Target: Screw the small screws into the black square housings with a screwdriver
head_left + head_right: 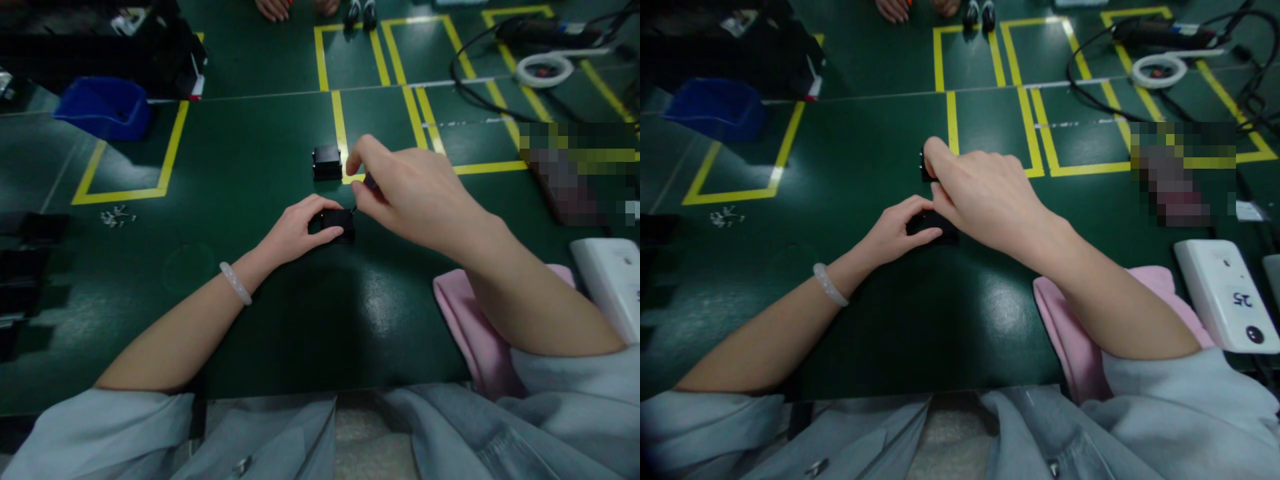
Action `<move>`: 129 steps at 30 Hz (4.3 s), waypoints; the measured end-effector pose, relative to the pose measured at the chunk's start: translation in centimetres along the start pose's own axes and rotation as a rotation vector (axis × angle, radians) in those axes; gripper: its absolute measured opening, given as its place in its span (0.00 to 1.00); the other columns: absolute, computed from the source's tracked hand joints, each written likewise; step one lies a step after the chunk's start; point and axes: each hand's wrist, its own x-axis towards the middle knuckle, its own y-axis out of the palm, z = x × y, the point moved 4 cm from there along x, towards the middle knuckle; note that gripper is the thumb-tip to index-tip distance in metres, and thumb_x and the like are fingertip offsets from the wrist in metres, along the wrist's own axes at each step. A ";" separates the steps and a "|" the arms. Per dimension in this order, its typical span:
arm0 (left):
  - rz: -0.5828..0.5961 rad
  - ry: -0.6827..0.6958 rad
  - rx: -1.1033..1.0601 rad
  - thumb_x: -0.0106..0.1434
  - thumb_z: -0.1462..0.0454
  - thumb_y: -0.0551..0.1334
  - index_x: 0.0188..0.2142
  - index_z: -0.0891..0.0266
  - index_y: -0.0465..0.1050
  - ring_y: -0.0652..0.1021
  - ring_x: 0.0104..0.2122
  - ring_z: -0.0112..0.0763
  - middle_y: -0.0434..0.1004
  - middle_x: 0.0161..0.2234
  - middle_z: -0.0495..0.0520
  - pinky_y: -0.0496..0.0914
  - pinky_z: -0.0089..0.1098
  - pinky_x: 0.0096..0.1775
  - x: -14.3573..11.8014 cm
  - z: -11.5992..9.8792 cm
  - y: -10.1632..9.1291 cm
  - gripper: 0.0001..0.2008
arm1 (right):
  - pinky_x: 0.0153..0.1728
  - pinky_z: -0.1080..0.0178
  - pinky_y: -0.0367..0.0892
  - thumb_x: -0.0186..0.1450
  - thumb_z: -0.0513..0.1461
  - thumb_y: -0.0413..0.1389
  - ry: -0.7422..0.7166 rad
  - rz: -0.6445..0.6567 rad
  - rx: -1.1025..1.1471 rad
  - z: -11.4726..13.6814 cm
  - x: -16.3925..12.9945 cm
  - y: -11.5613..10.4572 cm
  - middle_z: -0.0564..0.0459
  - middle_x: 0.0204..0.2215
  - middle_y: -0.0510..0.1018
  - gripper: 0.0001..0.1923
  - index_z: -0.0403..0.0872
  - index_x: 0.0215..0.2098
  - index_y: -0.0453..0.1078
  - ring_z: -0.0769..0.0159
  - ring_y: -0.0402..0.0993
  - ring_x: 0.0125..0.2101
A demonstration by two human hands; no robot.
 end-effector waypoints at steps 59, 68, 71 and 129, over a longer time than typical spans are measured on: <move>0.016 -0.012 0.016 0.65 0.53 0.58 0.50 0.62 0.69 0.74 0.43 0.35 0.73 0.44 0.54 0.67 0.32 0.44 0.0 0.0 0.0 0.19 | 0.25 0.63 0.48 0.71 0.44 0.37 -0.016 -0.014 -0.028 -0.1 0.1 0.0 0.51 0.31 0.76 0.19 0.48 0.51 0.63 0.61 0.73 0.30; 0.019 -0.021 0.017 0.65 0.53 0.58 0.49 0.62 0.69 0.74 0.43 0.35 0.73 0.45 0.54 0.67 0.33 0.45 0.0 0.0 0.0 0.19 | 0.24 0.63 0.50 0.70 0.42 0.39 -0.031 -0.029 -0.010 -0.2 -0.1 -0.2 0.50 0.32 0.77 0.17 0.47 0.50 0.62 0.60 0.73 0.30; 0.014 -0.018 0.020 0.65 0.52 0.58 0.49 0.62 0.69 0.74 0.44 0.35 0.73 0.45 0.55 0.67 0.33 0.45 0.0 0.0 0.0 0.19 | 0.25 0.62 0.49 0.71 0.45 0.36 -0.025 -0.005 -0.047 -0.2 0.0 -0.1 0.48 0.32 0.77 0.20 0.48 0.50 0.63 0.58 0.74 0.30; 0.026 -0.030 0.007 0.65 0.53 0.58 0.50 0.62 0.69 0.74 0.43 0.36 0.73 0.45 0.55 0.68 0.33 0.45 0.0 -0.2 -0.1 0.19 | 0.26 0.62 0.52 0.69 0.40 0.40 -0.012 0.013 0.023 -0.4 0.0 0.0 0.51 0.32 0.76 0.17 0.47 0.53 0.60 0.61 0.73 0.29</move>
